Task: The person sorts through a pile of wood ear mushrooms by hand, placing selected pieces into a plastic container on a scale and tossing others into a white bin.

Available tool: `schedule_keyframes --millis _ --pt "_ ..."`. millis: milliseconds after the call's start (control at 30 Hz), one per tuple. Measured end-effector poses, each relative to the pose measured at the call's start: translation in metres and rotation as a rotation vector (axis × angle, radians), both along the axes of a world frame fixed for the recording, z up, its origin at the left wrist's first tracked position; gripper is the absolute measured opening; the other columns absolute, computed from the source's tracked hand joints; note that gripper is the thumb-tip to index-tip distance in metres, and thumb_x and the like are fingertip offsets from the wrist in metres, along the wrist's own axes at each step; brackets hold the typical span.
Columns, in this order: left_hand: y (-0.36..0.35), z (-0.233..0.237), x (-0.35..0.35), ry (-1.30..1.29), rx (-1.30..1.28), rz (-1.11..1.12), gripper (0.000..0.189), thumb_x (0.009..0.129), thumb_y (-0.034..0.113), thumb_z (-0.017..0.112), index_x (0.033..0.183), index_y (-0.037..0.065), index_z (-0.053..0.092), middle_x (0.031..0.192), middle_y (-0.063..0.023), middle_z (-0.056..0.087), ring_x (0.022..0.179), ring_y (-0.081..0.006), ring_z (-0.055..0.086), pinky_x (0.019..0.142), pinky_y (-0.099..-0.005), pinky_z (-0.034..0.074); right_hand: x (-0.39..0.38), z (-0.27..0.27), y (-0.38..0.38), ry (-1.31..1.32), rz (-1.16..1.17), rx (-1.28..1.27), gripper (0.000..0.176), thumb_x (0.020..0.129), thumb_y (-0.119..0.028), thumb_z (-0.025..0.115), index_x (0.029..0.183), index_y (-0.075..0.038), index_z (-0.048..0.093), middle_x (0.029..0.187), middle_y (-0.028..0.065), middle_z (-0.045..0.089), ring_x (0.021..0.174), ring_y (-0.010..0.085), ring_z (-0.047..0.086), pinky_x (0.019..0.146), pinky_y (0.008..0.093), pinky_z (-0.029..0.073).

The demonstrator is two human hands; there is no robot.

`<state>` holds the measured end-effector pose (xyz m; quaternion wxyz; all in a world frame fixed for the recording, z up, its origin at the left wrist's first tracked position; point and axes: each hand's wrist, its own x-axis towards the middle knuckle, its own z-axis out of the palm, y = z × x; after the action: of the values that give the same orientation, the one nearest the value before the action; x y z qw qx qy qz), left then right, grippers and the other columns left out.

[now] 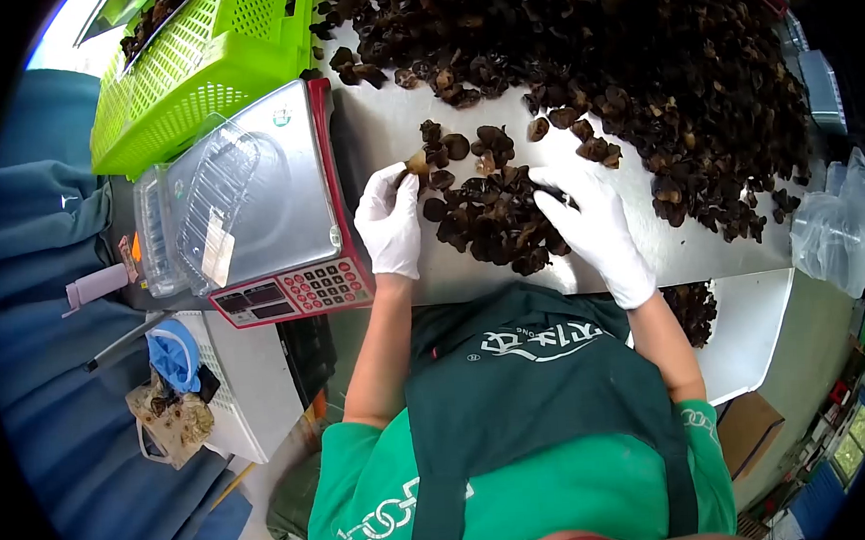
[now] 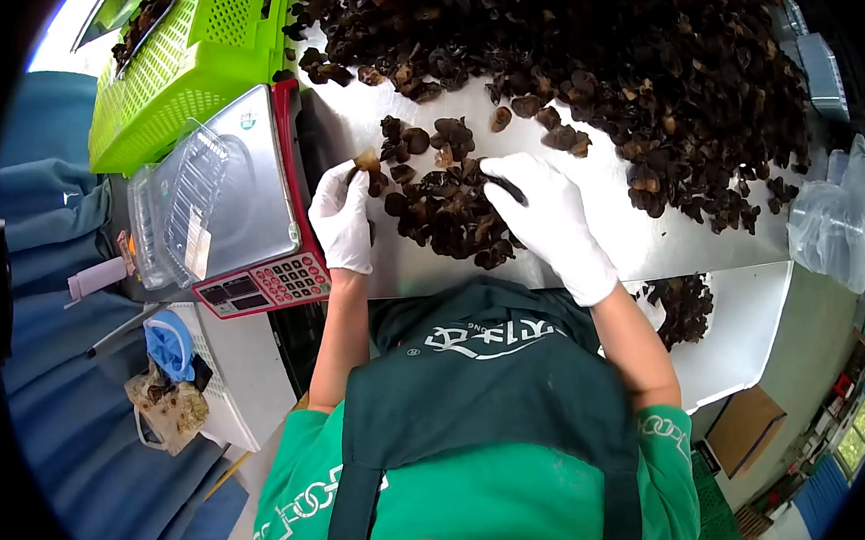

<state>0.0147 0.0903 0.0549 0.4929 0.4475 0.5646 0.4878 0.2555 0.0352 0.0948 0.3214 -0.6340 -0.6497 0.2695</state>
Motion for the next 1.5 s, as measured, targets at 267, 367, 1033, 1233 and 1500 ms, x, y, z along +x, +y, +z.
schedule_keyframes --millis 267,367,1033,1233,1500 --pt "-0.022 -0.014 -0.005 0.412 0.372 0.041 0.02 0.084 -0.005 0.07 0.103 0.001 0.068 0.106 -0.0141 0.067 0.101 -0.0274 0.066 0.091 -0.0345 0.052 -0.049 -0.05 0.059 -0.539 0.189 0.251 0.01 0.086 -0.016 0.062 0.092 -0.011 0.068 0.085 0.0088 0.062 0.085 0.0276 0.06 0.076 0.0415 0.046" --pt "-0.021 -0.022 -0.002 0.486 0.435 0.033 0.019 0.086 -0.004 0.07 0.104 0.002 0.068 0.107 -0.0111 0.066 0.099 -0.0236 0.066 0.089 -0.0319 0.052 -0.057 -0.052 0.065 -0.61 0.261 0.15 0.006 0.078 -0.01 0.059 0.083 -0.012 0.063 0.086 0.0101 0.06 0.087 0.0296 0.059 0.077 0.0429 0.045" --pt "-0.012 -0.01 0.005 0.44 0.323 0.019 0.021 0.084 -0.005 0.067 0.102 0.003 0.069 0.1 -0.0133 0.068 0.095 -0.0296 0.067 0.088 -0.0368 0.053 -0.056 -0.061 0.069 -0.459 0.328 0.285 0.005 0.079 -0.005 0.06 0.083 -0.008 0.058 0.082 0.0129 0.055 0.078 0.0307 0.059 0.069 0.0422 0.048" --pt "-0.003 -0.007 0.007 0.436 0.381 0.011 0.022 0.084 -0.007 0.066 0.103 0.003 0.069 0.1 -0.0133 0.069 0.096 -0.0299 0.067 0.088 -0.0372 0.053 -0.055 -0.038 0.07 0.033 0.239 0.155 0.015 0.081 -0.002 0.062 0.096 -0.005 0.064 0.088 0.0158 0.06 0.083 0.0315 0.062 0.077 0.0397 0.052" --pt "-0.011 0.003 0.029 0.346 0.417 -0.046 0.023 0.086 -0.009 0.064 0.106 0.002 0.069 0.102 -0.0121 0.067 0.086 -0.0225 0.067 0.076 -0.0305 0.054 -0.059 -0.035 0.057 0.791 0.053 -0.3 0.044 0.092 -0.002 0.064 0.136 -0.006 0.062 0.122 0.0035 0.06 0.1 0.0121 0.059 0.092 0.026 0.049"
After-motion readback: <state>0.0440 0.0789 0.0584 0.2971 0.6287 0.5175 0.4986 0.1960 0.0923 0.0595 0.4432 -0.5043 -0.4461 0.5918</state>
